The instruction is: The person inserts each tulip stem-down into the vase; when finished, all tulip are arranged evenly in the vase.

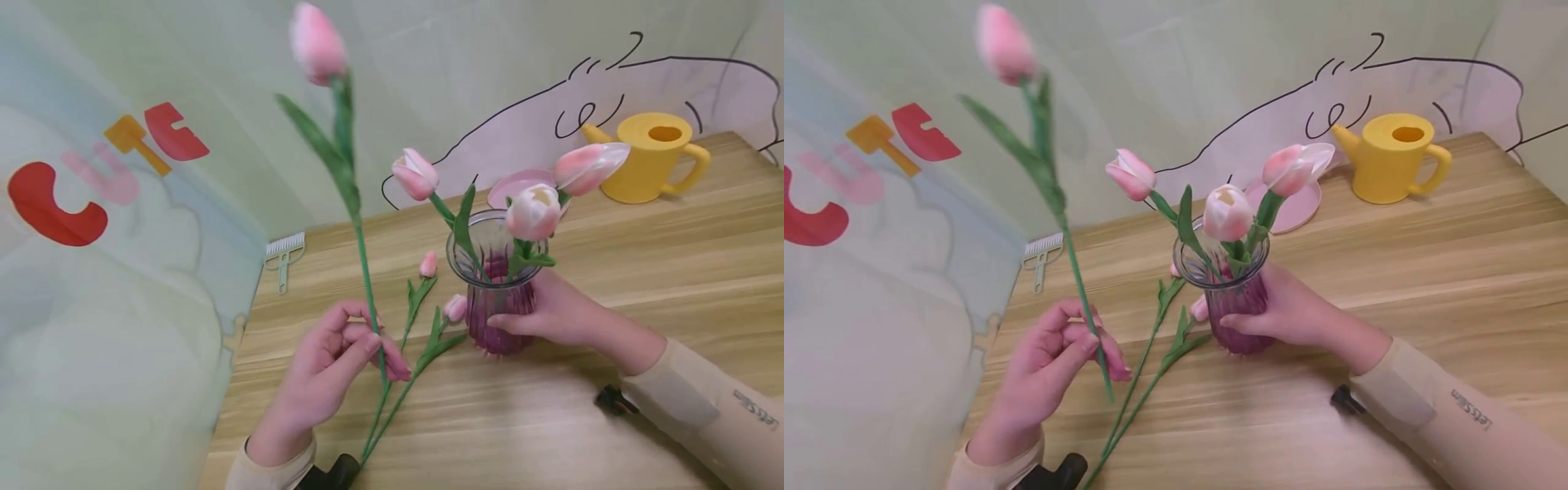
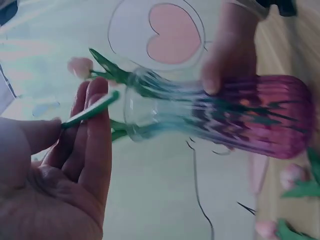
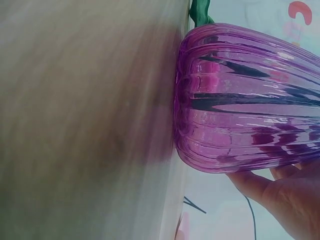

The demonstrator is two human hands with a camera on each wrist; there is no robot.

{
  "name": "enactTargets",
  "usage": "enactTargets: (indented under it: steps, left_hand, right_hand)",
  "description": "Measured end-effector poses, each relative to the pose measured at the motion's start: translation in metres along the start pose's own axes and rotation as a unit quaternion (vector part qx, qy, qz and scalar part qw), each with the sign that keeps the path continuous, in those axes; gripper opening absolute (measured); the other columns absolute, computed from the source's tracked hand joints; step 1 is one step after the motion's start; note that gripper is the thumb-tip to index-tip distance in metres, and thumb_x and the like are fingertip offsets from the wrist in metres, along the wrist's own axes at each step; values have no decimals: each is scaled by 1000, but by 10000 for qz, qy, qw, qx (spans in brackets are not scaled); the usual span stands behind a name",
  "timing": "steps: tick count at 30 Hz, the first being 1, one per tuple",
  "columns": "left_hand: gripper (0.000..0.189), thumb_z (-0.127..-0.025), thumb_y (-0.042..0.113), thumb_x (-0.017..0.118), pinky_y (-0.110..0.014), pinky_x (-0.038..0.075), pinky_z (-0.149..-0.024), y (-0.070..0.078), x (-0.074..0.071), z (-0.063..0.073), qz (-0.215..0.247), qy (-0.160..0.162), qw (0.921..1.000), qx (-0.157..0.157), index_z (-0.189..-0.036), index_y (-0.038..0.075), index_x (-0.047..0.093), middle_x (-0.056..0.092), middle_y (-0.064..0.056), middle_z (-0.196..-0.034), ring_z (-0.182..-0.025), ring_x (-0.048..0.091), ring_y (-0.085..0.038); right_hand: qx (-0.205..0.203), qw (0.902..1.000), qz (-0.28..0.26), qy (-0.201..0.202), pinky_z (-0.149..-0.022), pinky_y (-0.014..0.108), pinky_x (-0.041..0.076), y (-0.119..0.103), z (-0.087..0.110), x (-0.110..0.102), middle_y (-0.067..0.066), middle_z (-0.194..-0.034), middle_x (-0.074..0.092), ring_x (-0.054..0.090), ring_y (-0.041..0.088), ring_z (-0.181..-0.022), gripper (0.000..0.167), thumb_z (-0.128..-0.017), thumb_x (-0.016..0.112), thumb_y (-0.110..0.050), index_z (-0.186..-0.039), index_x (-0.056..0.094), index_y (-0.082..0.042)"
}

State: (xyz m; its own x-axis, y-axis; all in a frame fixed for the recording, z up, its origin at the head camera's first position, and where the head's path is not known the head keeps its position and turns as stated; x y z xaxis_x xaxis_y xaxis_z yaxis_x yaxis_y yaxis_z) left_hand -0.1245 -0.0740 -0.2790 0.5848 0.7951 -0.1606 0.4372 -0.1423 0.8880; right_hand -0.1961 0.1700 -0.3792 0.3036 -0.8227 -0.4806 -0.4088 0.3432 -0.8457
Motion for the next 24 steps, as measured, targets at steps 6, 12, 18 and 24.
enactTargets:
  steps: [6,12,18,24]
  left_hand:
    - [16,-105,-7,49,-45,65,-71,37,12,-40,-12,488,9914,1217,-108,-19,40,72,-23,-93,-85,77,-25]
    - [26,-100,2,65,-43,65,-69,52,23,-75,-328,1372,9760,1660,-103,-19,49,71,-11,-92,-81,76,-23]
    - [17,-94,-14,63,-39,64,-71,53,32,-89,-620,1825,9596,2051,-104,-19,50,66,-17,-94,-85,74,-23]
    - [16,-92,-18,62,-43,65,-74,43,37,-96,-1046,1784,9576,2006,-105,-15,54,61,-27,-94,-85,72,-25]
  right_hand:
    - [6,10000,-92,-8,-110,55,47,0,1,-2,1,-128,67,62,23,-124,62,-84,88,-23,-136,54,-16]
    - [-52,9999,-123,-10,-110,54,48,3,4,-1,-1,-129,66,61,20,-125,63,-85,87,-22,-138,53,-17]
    - [27,10000,-33,-33,-104,45,53,4,3,2,-3,-122,70,66,15,-116,58,-84,88,-26,-133,58,-16]
    - [102,9999,-41,-22,-105,47,52,3,3,1,-2,-123,71,66,17,-116,62,-83,88,-26,-135,57,-17]
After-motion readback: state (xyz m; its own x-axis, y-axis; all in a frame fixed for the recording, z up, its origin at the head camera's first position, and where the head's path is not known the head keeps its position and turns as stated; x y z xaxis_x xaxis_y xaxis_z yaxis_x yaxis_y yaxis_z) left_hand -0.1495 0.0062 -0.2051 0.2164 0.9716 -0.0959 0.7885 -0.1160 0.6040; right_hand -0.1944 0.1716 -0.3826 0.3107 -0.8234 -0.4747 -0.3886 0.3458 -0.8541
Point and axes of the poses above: each hand's wrist, its own z-axis away from the middle knuckle, its own x-axis out of the palm, y = z × x, the point moved 8 cm from there along -z, towards the middle knuckle
